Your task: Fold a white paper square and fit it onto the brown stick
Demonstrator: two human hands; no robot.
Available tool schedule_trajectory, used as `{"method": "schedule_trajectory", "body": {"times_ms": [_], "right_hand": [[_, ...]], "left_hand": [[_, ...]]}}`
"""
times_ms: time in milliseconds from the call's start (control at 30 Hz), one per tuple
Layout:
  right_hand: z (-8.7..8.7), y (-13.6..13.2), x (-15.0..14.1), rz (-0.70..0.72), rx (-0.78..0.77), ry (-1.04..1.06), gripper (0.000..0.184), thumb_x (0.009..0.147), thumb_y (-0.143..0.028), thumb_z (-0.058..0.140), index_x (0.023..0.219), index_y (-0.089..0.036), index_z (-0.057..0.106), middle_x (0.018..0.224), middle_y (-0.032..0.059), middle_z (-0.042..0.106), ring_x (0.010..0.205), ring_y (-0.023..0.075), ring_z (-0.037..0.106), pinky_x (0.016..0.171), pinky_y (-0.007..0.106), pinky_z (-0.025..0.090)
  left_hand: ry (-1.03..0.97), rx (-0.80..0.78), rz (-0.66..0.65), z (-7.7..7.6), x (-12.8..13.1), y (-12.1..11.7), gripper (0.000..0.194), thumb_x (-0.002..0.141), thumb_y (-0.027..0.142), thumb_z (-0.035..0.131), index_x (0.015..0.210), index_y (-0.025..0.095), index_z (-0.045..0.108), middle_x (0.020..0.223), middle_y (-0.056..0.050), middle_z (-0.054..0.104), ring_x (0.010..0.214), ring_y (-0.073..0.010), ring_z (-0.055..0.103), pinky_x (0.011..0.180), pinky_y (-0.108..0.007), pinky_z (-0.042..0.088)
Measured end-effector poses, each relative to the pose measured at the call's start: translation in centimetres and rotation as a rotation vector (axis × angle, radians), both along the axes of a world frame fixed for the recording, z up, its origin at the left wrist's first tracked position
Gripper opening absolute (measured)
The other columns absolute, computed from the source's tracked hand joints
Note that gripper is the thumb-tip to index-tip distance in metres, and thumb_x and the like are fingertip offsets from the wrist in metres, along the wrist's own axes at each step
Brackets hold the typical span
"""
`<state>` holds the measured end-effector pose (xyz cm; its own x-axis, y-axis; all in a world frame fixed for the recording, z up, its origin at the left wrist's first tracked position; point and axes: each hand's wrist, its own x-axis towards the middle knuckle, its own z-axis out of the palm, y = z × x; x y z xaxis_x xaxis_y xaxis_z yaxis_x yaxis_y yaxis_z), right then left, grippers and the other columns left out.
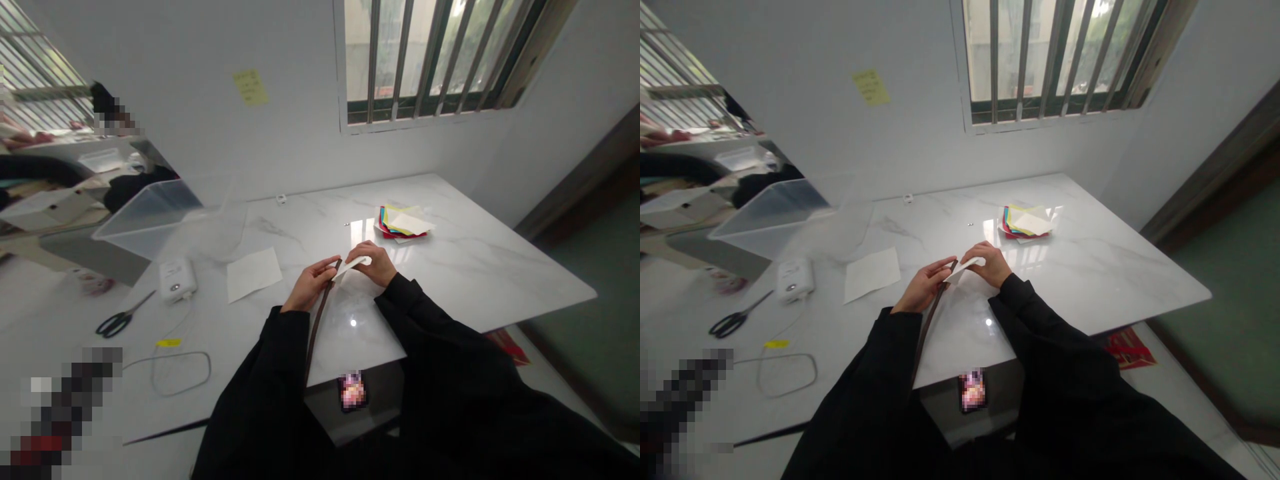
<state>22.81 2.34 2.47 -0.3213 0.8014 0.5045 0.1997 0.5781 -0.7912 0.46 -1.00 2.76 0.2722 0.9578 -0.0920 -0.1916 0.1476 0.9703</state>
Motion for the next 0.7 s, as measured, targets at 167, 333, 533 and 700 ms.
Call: {"method": "schedule_trajectory", "body": {"times_ms": [167, 333, 533, 700], "right_hand": [[0.4, -0.3, -0.1, 0.023, -0.024, -0.005, 0.009, 0.088, -0.04, 0.079, 0.088, -0.031, 0.083, 0.095, 0.0045, 0.079, 0.098, 0.0283, 0.064, 0.105, 0.046, 0.043], [0.2, -0.3, -0.1, 0.016, -0.016, -0.018, 0.013, 0.089, -0.043, 0.078, 0.09, -0.031, 0.082, 0.095, 0.0047, 0.079, 0.098, 0.0284, 0.063, 0.103, 0.046, 0.044], [-0.2, -0.2, -0.1, 0.01, -0.018, -0.024, 0.014, 0.088, -0.044, 0.079, 0.091, -0.03, 0.083, 0.094, 0.0054, 0.079, 0.096, 0.0269, 0.063, 0.097, 0.043, 0.047], [-1.1, 0.4, -0.1, 0.021, -0.143, -0.013, 0.024, 0.083, -0.044, 0.081, 0.093, -0.022, 0.081, 0.092, 0.0051, 0.077, 0.087, 0.0214, 0.064, 0.081, 0.034, 0.049]], "left_hand": [[0.015, 0.019, -0.043, -0.1, -0.1, 0.0, 0.053, 0.075, 0.036, 0.089, 0.124, 0.019, 0.079, 0.083, -0.004, 0.071, 0.065, -0.0105, 0.055, 0.063, -0.025, 0.043], [0.036, 0.029, -0.047, 0.0, -0.1, -0.1, 0.051, 0.075, 0.036, 0.089, 0.122, 0.019, 0.079, 0.09, -0.007, 0.074, 0.068, -0.0121, 0.058, 0.064, -0.025, 0.044], [0.043, 0.034, -0.062, -0.1, -0.2, 0.0, 0.051, 0.075, 0.038, 0.089, 0.122, 0.02, 0.08, 0.092, -0.008, 0.075, 0.069, -0.0134, 0.06, 0.066, -0.026, 0.046], [0.034, 0.039, -0.091, -0.7, -0.3, 0.3, 0.058, 0.073, 0.042, 0.091, 0.124, 0.016, 0.078, 0.101, -0.011, 0.079, 0.081, -0.0198, 0.069, 0.074, -0.03, 0.051]]}}
